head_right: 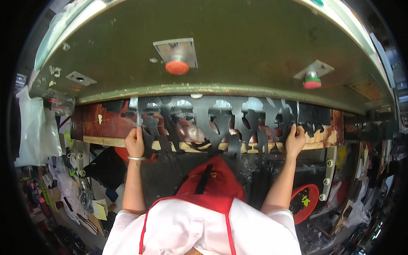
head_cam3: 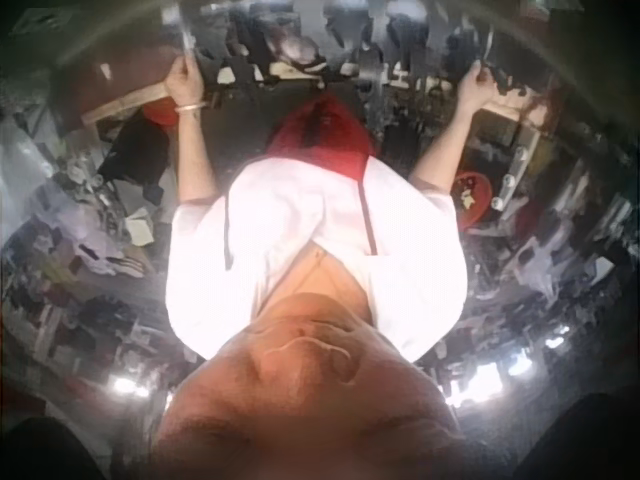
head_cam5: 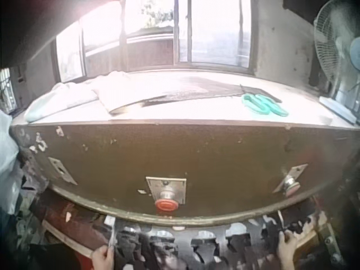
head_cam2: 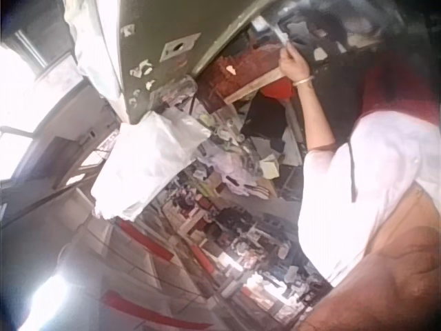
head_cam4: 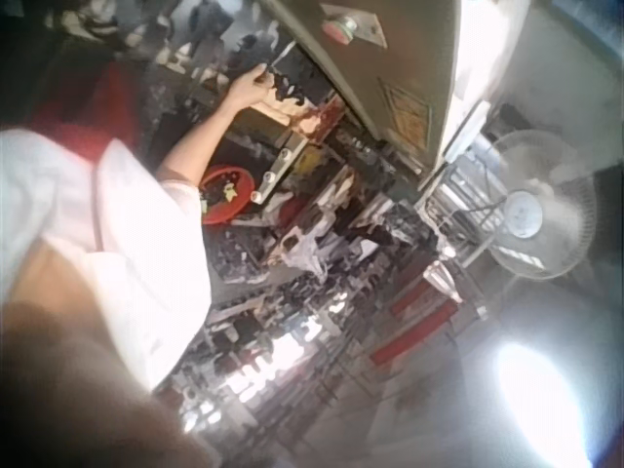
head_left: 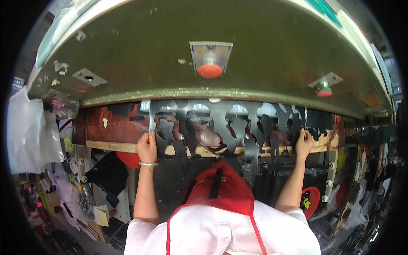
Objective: The person operates a die-cutting machine to cut shapes from black material sheets. They repeatedly place a sheet, align a template, press a button to activate the press, remove cut pieces, and stack them. The person also uses scissors to trim small pieces and places them into a red bowl.
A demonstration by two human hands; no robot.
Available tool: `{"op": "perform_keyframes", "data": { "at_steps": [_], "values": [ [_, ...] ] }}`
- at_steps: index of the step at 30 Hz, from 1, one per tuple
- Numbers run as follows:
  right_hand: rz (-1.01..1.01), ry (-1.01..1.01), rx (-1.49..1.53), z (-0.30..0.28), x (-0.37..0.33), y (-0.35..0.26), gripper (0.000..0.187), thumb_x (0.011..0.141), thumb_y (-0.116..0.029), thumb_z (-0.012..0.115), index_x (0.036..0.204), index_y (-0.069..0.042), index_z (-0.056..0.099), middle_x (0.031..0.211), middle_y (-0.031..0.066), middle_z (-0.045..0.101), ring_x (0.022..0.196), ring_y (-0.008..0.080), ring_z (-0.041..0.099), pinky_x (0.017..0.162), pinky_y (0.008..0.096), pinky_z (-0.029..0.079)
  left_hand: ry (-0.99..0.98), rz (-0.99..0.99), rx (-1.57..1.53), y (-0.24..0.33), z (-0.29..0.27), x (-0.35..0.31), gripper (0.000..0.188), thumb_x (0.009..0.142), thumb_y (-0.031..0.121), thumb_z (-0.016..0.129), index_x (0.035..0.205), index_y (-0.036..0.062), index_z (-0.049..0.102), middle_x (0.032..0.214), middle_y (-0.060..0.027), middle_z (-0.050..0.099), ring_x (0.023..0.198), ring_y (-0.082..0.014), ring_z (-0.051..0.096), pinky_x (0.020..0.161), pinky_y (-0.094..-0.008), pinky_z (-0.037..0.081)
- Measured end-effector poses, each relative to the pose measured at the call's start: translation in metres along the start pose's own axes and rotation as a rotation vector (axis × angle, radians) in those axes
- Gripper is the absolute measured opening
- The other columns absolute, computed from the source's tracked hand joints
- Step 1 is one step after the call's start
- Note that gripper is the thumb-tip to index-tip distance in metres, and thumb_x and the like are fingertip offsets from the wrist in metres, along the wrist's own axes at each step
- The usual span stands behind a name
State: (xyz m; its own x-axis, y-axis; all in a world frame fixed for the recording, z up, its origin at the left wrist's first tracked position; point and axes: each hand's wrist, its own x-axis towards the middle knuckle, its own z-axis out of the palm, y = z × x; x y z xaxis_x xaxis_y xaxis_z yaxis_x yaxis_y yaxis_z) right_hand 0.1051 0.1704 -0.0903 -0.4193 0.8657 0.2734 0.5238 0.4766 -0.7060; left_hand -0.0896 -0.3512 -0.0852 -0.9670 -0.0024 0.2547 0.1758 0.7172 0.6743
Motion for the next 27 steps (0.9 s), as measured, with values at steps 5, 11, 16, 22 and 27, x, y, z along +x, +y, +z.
{"op": "perform_keyframes", "data": {
  "at_steps": [5,11,16,22,27],
  "values": [
    [-0.027,-0.164,0.079,-0.034,-0.023,0.032,0.028,0.096,-0.019,0.064,0.082,0.005,0.062,0.073,0.0049,0.062,0.067,0.01,0.05,0.063,0.0284,0.043,-0.031,-0.036,0.022,-0.007,-0.011,-0.027,0.035,0.097,0.021,0.061,0.071,-0.0005,0.053,0.064,-0.0235,0.05,0.056,-0.04,0.047,0.052,-0.0436,0.038],
    [0.08,0.182,0.208,-0.036,-0.04,-0.055,0.04,0.089,-0.005,0.066,0.127,0.0,0.056,0.104,0.0115,0.065,0.093,0.0174,0.062,0.083,0.0306,0.051,-0.17,-0.142,0.133,-0.012,-0.042,-0.08,0.03,0.099,0.026,0.055,0.08,0.0023,0.057,0.067,-0.0212,0.059,0.065,-0.0456,0.057,0.058,-0.0522,0.041],
    [-0.385,-0.598,0.164,0.051,-0.14,-0.201,0.109,0.062,-0.023,0.088,0.152,-0.008,0.029,0.147,0.029,0.032,0.138,0.0442,0.03,0.112,0.0476,0.035,-0.299,-0.105,0.327,-0.013,-0.065,-0.118,0.036,0.1,0.036,0.048,0.092,0.0041,0.062,0.071,-0.0265,0.063,0.067,-0.0469,0.062,0.06,-0.056,0.045],
    [-0.427,-0.676,0.161,0.042,-0.217,-0.218,0.108,0.056,-0.013,0.083,0.15,-0.009,0.03,0.142,0.0367,0.023,0.137,0.0546,0.018,0.112,0.0535,0.03,-0.267,-0.07,0.337,-0.016,-0.094,-0.184,0.029,0.097,0.029,0.057,0.094,0.0022,0.065,0.064,-0.0225,0.061,0.06,-0.0424,0.061,0.054,-0.0516,0.045],
    [0.079,-0.87,0.764,-0.01,-0.199,-0.205,0.115,0.057,-0.004,0.083,0.154,-0.008,0.022,0.134,0.0206,0.052,0.123,0.0295,0.054,0.106,0.0371,0.04,-0.297,-0.064,0.268,-0.028,-0.11,-0.222,0.027,0.096,0.028,0.059,0.095,0.0021,0.065,0.064,-0.0202,0.061,0.06,-0.0403,0.061,0.054,-0.0495,0.045]
  ]
}}
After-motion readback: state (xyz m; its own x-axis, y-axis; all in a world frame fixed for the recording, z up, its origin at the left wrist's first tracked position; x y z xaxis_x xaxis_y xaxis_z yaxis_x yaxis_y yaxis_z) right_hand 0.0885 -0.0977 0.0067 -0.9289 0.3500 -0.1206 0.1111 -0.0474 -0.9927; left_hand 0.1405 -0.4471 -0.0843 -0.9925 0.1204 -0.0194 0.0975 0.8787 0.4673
